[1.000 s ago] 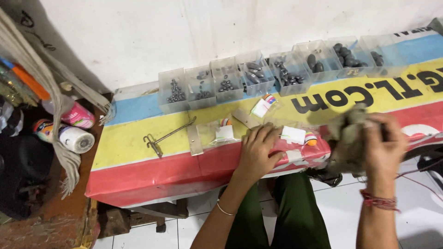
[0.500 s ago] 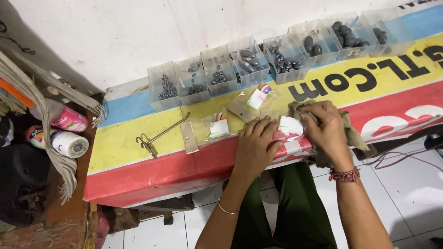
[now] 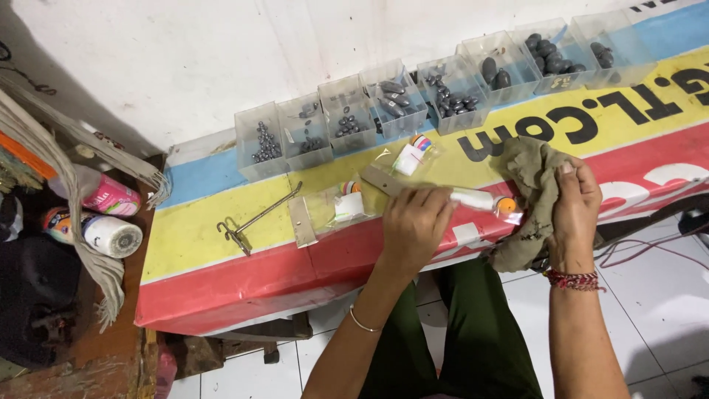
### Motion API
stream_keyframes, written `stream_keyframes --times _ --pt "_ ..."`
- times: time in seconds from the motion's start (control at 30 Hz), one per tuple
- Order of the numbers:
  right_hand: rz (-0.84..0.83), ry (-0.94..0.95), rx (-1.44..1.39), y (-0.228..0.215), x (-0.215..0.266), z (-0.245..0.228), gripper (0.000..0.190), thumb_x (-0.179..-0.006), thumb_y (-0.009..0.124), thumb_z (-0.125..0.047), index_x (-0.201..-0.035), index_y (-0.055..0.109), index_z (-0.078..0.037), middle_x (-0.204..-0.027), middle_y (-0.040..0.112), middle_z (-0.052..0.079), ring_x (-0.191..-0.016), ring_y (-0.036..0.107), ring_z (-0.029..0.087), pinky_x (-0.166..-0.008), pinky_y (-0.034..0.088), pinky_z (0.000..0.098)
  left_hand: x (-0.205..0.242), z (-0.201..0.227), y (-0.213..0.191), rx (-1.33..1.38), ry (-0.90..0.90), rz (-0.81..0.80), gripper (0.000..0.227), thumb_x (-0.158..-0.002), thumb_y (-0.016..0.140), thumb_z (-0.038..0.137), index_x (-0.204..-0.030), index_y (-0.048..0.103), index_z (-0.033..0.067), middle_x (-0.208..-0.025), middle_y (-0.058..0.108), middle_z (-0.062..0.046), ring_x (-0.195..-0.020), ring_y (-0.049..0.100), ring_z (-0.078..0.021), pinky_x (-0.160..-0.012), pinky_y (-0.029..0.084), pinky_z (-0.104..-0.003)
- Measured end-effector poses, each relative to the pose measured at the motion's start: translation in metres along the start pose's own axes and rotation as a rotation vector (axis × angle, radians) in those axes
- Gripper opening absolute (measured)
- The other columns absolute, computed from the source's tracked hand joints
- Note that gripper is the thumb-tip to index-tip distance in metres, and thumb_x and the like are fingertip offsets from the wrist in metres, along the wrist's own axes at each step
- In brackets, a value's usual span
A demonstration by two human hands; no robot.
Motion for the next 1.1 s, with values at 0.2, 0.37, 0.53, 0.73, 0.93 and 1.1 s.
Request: stream_keyframes --times 0.2,0.37,0.53,0.73,0.93,1.1 --pt "0.020 -0.027 -0.116 -0.012 -0.009 0.024 0.015 -0.115 0.048 -0.021 -0.112 0.063 -0.021 -0.106 0.063 -0.008 -0.095 0.060 0.005 -0.081 0.053 0.0194 -0.032 -0.019 0.022 0.250 -0.527 -0.351 0.024 -0.101 0.060 0.034 -0.092 0.074 0.0164 -0.064 0.071 0.004 -0.050 0.066 -0.0135 -0.044 0.048 -0.029" --pt "0.004 -0.120 0.055 -0.009 -0.006 0.022 0.015 -0.115 0.051 -0.021 -0.118 0.064 -0.015 -0.108 0.064 -0.003 -0.098 0.060 0.008 -0.086 0.054 0.0235 -0.016 -0.048 0.050 0.380 -0.721 -0.445 0.027 -0.098 0.061 0.035 -0.101 0.071 0.0110 -0.089 0.075 -0.005 -0.083 0.071 -0.0225 -0.071 0.053 -0.037" --pt "-0.039 -0.244 0.112 -0.006 -0.006 0.024 0.019 -0.114 0.053 -0.023 -0.123 0.064 -0.010 -0.114 0.066 0.003 -0.106 0.061 0.014 -0.093 0.054 0.0281 0.012 -0.060 0.054 0.614 -0.918 -0.335 0.068 -0.085 0.073 0.039 -0.141 0.053 0.0066 -0.108 0.079 -0.008 -0.107 0.074 -0.0244 -0.094 0.057 -0.035" --pt "0.002 -0.403 0.191 0.003 0.003 0.021 0.018 -0.114 0.053 -0.012 -0.123 0.065 -0.002 -0.113 0.066 0.008 -0.105 0.061 0.019 -0.093 0.053 0.0325 0.026 -0.043 0.032 0.755 -0.756 -0.302 0.058 -0.084 0.079 0.020 -0.135 0.052 0.0124 -0.110 0.077 -0.008 -0.114 0.072 -0.0272 -0.097 0.057 -0.037" --pt "0.039 -0.441 0.187 0.007 0.016 0.016 0.017 -0.117 0.049 -0.015 -0.120 0.061 -0.004 -0.116 0.062 0.009 -0.110 0.059 0.021 -0.097 0.052 0.0352 0.022 -0.050 0.045 0.718 -0.613 -0.187 0.038 -0.086 0.072 0.002 -0.122 0.063 0.0111 -0.110 0.074 -0.008 -0.109 0.072 -0.0224 -0.088 0.059 -0.035" --pt "-0.105 -0.845 0.722 0.039 0.039 0.035 0.027 -0.087 0.084 -0.013 -0.113 0.080 -0.020 -0.115 0.060 0.008 -0.109 0.059 0.032 -0.100 0.046 0.0418 0.028 -0.057 0.058 0.718 -0.641 -0.055 0.046 -0.080 0.072 -0.001 -0.123 0.070 0.0152 -0.096 0.078 -0.007 -0.105 0.073 -0.0235 -0.097 0.058 -0.037"
Point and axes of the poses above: each hand's wrist, its own x-axis away from the middle knuckle, its own y-axis out of the palm, z = x × y, the point moved 2 cm from there along -x, towards the middle knuckle
